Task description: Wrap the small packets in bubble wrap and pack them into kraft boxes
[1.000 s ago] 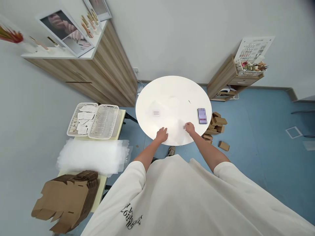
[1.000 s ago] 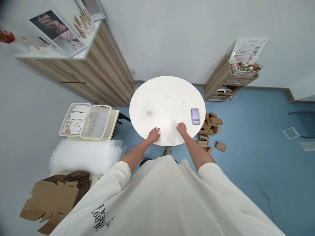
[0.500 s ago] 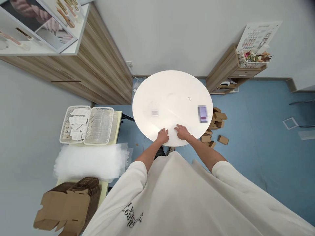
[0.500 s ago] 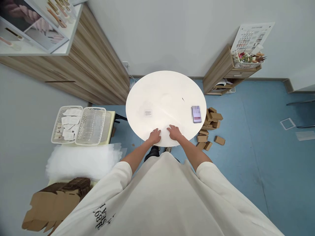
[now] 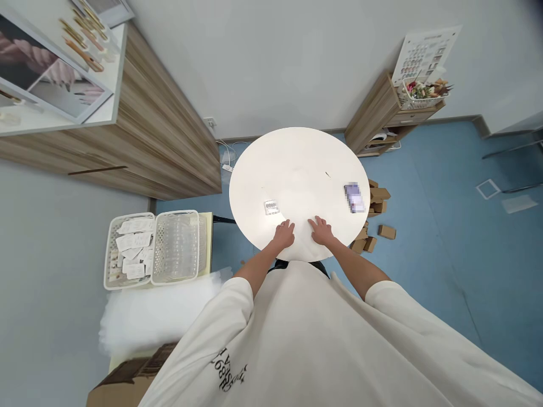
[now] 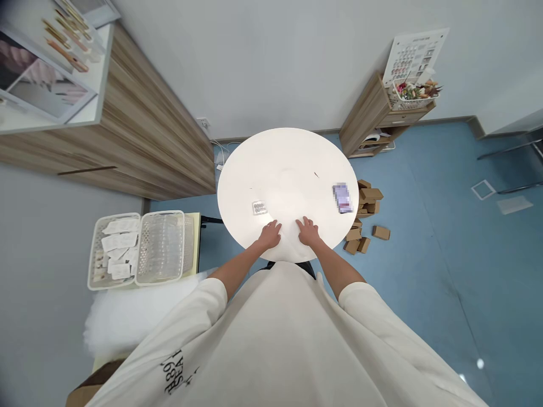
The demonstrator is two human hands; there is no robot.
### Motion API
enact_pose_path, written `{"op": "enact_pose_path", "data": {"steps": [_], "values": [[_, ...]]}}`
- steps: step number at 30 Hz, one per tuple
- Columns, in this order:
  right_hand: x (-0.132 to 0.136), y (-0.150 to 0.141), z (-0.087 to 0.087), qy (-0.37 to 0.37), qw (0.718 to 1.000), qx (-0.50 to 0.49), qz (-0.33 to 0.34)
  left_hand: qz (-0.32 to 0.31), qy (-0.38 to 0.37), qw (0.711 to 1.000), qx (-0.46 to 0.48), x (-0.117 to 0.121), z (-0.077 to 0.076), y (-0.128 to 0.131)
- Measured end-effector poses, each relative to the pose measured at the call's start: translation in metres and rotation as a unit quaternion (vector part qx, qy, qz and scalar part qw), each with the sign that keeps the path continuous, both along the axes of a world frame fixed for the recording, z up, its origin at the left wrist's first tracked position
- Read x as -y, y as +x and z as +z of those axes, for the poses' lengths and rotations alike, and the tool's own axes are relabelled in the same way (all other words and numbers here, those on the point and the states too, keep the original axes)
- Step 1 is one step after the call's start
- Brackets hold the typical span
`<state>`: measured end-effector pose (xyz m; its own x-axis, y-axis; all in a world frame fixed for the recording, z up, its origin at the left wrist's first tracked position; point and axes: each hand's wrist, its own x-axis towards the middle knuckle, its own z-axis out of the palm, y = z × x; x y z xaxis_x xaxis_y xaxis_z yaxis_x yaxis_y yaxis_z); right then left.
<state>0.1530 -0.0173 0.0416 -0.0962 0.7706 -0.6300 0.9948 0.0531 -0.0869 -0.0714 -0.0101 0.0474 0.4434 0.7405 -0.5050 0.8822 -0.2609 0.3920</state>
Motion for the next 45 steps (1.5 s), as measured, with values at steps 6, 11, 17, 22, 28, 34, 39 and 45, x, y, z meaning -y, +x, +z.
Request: {"op": "enact_pose_path", "data": {"steps": [6,11,17,22,28,34,39,45], "values": [[-0.015,-0.020,-0.002,0.008,0.999,-0.001,-0.048,-0.034,-0.010,0.999,0.020,-0.007,-0.001,0.001],[-0.036,-0.024,-0.007,0.022,0.998,-0.020,-0.051,-0.033,-0.003,0.999,0.024,-0.010,0.004,0.009],[-0.050,-0.018,-0.007,0.022,0.997,-0.055,-0.043,-0.028,-0.003,0.999,0.024,-0.016,0.005,0.025],[-0.042,-0.006,-0.004,0.054,0.994,-0.077,0.052,-0.005,-0.021,1.000,0.009,-0.022,0.001,0.029],[-0.043,0.001,-0.010,0.017,0.992,-0.046,0.113,0.047,0.040,0.998,-0.009,-0.048,-0.001,0.002],[-0.046,-0.004,-0.018,0.009,0.992,-0.028,0.123,0.138,0.103,0.982,-0.073,-0.086,-0.009,-0.045],[-0.048,-0.011,-0.023,0.017,0.994,-0.019,0.104,0.126,0.089,0.985,-0.077,-0.096,-0.012,-0.062],[-0.054,-0.014,-0.025,0.019,0.995,-0.027,0.097,0.149,0.089,0.983,-0.062,-0.091,-0.007,-0.054]]}}
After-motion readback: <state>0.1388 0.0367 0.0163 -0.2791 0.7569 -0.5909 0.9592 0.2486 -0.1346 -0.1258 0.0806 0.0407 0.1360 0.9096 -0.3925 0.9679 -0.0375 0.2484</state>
